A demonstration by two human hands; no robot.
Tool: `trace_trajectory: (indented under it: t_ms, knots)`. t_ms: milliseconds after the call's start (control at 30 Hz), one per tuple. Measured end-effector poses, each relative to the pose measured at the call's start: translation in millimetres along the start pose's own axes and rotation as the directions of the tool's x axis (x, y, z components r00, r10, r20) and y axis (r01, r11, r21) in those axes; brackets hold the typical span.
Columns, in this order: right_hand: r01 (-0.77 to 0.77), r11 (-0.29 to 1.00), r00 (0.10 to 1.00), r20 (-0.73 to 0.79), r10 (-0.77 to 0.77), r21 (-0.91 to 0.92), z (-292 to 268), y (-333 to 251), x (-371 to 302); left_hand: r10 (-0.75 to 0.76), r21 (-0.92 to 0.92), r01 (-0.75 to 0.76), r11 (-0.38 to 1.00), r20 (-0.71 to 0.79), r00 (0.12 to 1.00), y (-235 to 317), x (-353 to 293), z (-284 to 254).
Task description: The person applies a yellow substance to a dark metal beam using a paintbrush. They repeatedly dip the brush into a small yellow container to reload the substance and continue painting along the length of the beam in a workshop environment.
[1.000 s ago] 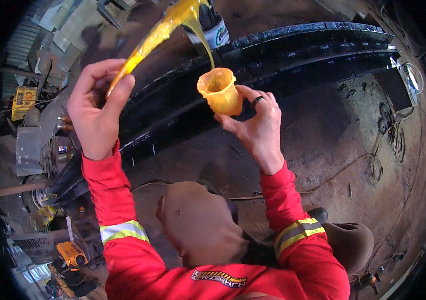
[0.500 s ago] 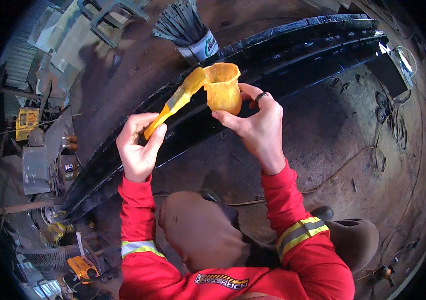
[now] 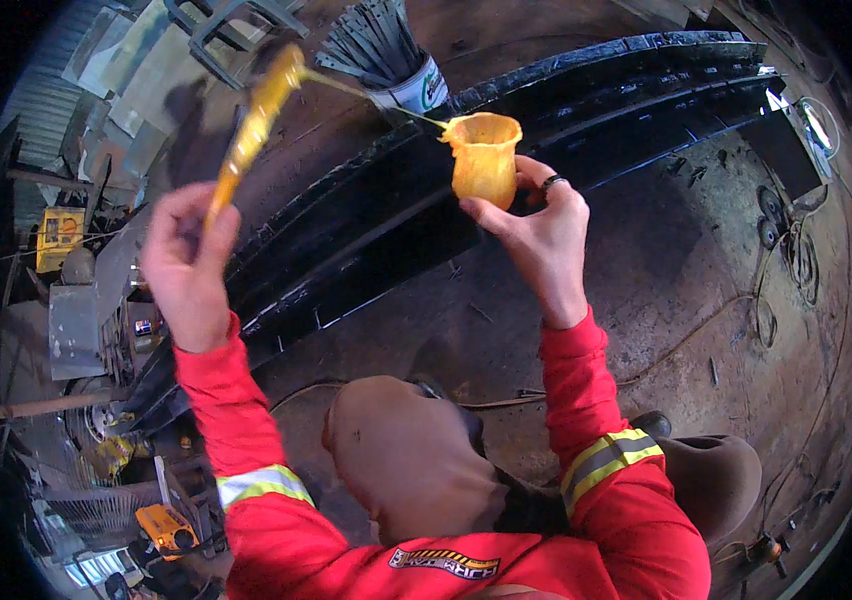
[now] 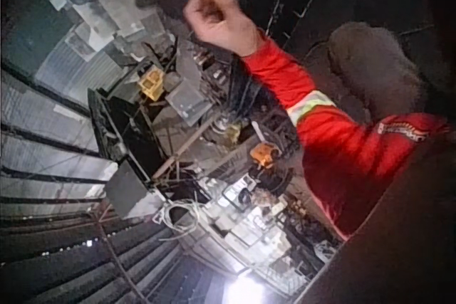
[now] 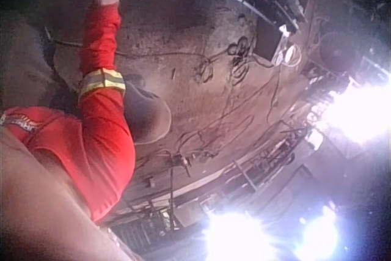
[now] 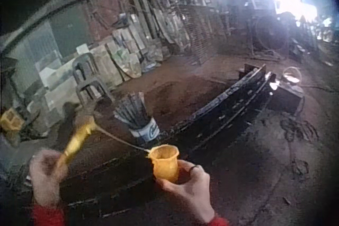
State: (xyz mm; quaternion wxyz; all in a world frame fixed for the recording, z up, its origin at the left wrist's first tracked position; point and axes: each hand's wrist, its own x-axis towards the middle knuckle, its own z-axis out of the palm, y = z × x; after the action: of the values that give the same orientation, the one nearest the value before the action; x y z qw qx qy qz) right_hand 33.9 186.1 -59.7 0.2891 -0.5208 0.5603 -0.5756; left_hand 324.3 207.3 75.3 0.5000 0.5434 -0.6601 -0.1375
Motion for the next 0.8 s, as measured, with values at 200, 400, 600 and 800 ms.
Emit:
trace_trajectory:
  t_ms: [200, 400, 600, 800]
  knots:
    - [0.038, 0.996, 0.997, 0.063, -0.033, -0.083, 18, -6, -13, 0.149, -0.187, -0.14, 0.972, 0.04, 0.988, 67, 66, -5]
    - [0.078, 0.991, 0.996, 0.06, -0.072, -0.11, 22, -5, -16, 0.104, -0.211, -0.085, 0.974, 0.081, 0.991, 62, 55, 10]
    - [0.101, 0.988, 0.995, 0.037, -0.097, -0.114, 15, -2, -9, 0.011, -0.092, 0.015, 0.996, 0.274, 0.962, 14, 2, 48]
    - [-0.012, 1.0, 1.0, -0.02, 0.012, -0.007, 4, -2, -1, -0.118, -0.147, 0.2, 0.969, 0.438, 0.891, -23, -31, 51]
